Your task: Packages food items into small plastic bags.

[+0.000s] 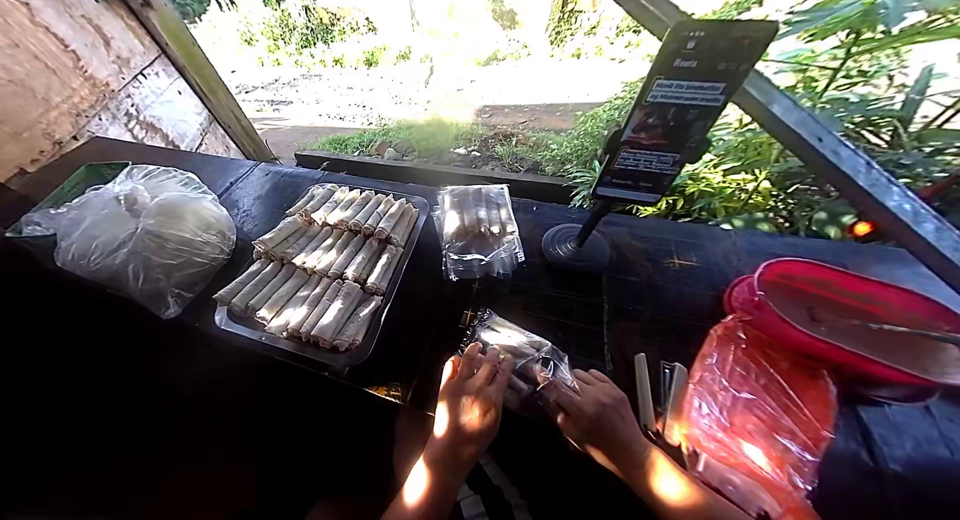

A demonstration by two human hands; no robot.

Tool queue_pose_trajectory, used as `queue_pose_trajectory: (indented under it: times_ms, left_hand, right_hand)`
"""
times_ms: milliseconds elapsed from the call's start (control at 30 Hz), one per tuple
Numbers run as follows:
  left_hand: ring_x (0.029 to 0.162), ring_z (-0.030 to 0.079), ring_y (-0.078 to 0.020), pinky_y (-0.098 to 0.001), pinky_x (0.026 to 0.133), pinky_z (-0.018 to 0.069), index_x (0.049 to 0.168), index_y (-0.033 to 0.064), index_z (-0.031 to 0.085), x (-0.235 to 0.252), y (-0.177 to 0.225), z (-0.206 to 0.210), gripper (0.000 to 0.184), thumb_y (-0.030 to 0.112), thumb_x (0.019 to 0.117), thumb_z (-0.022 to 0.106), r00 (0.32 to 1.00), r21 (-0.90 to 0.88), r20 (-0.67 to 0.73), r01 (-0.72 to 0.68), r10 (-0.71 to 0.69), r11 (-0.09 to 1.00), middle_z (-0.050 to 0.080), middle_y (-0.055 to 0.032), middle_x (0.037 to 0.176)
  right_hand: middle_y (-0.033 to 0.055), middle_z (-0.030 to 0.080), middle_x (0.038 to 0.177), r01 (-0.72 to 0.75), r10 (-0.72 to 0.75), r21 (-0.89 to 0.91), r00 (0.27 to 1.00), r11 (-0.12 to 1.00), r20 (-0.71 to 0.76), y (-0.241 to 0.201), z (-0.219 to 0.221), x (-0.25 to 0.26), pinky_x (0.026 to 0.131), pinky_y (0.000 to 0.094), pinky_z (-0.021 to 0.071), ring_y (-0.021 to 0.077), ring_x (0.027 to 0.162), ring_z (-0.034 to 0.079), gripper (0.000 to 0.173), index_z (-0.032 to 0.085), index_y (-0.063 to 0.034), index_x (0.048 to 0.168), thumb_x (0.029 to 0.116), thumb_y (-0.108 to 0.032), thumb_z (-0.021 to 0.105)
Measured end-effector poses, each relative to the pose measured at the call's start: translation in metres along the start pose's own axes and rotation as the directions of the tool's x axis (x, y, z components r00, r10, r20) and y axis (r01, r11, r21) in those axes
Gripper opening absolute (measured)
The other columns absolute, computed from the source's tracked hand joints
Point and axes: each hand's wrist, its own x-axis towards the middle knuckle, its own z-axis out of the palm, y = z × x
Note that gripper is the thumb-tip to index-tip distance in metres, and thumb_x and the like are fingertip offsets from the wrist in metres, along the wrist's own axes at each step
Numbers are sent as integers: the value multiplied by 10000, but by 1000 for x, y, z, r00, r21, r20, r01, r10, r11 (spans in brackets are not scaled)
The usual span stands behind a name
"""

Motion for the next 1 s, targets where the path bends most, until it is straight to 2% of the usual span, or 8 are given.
queue_pose_trajectory:
  times_ms: [133,433,533,600,667,733,800,1000]
  left_hand:
    - [1174,683,-279,-427,919,505,1112,135,807,0,0,4,353,-14,881,585,1000,41,-13,-18,18,999,769,-29,1173]
    - [1144,693,-196,-402,925,475,1080,178,815,1,6,8,329,19,851,641,996,287,10,-90,91,954,775,19,1151]
    - [1151,696,-209,-416,936,492,1093,168,811,4,9,6,335,7,851,645,997,270,37,-78,71,960,771,8,1167]
    - [1209,663,-271,-471,952,491,1155,130,785,3,1,-1,375,-32,876,593,996,63,86,-22,17,998,741,-40,1242]
    - [1272,616,-323,-534,1002,484,1226,66,731,-3,-12,-9,403,-45,913,504,989,-141,92,125,-113,982,685,-106,1330]
    - [1226,638,-346,-547,986,511,1240,19,696,-11,-20,-14,408,-51,890,499,946,-207,5,317,-323,925,679,-149,1307]
    - [1246,607,-390,-586,988,480,1292,0,672,-15,-22,-23,412,-51,908,532,888,-199,60,458,-456,866,669,-179,1309]
    - [1222,625,-357,-556,963,490,1159,55,765,-15,-21,-23,374,-67,891,534,902,-165,136,429,-411,888,720,-125,1219]
  right_hand:
    - [92,689,683,-19,19,32,1000,999,13,-1,0,-1,521,387,481,268,585,642,305,802,-75,948,834,-167,533]
    - [65,698,702,5,-6,26,999,1000,35,-2,2,4,508,378,446,247,592,633,224,752,-74,848,844,-138,538]
    - [71,693,704,-31,27,64,998,997,55,-1,1,3,533,383,474,255,615,649,257,782,-89,925,867,-161,541]
    - [86,726,753,-76,73,110,997,991,32,0,-4,-2,584,385,523,261,652,676,297,794,-83,984,877,-168,530]
    - [80,695,710,-153,156,98,988,983,-22,0,-9,-7,607,354,549,242,642,672,269,739,-70,861,931,-222,528]
    - [97,704,713,-217,218,52,976,975,-13,2,-10,-12,610,388,569,260,654,699,337,734,-49,810,942,-289,539]
    - [115,720,738,-221,221,33,975,975,22,1,-9,-14,609,431,560,292,668,705,334,780,-48,842,932,-264,541]
    - [128,712,712,-272,266,68,960,960,93,-26,-6,11,599,457,561,306,654,715,244,758,-14,837,873,-147,556]
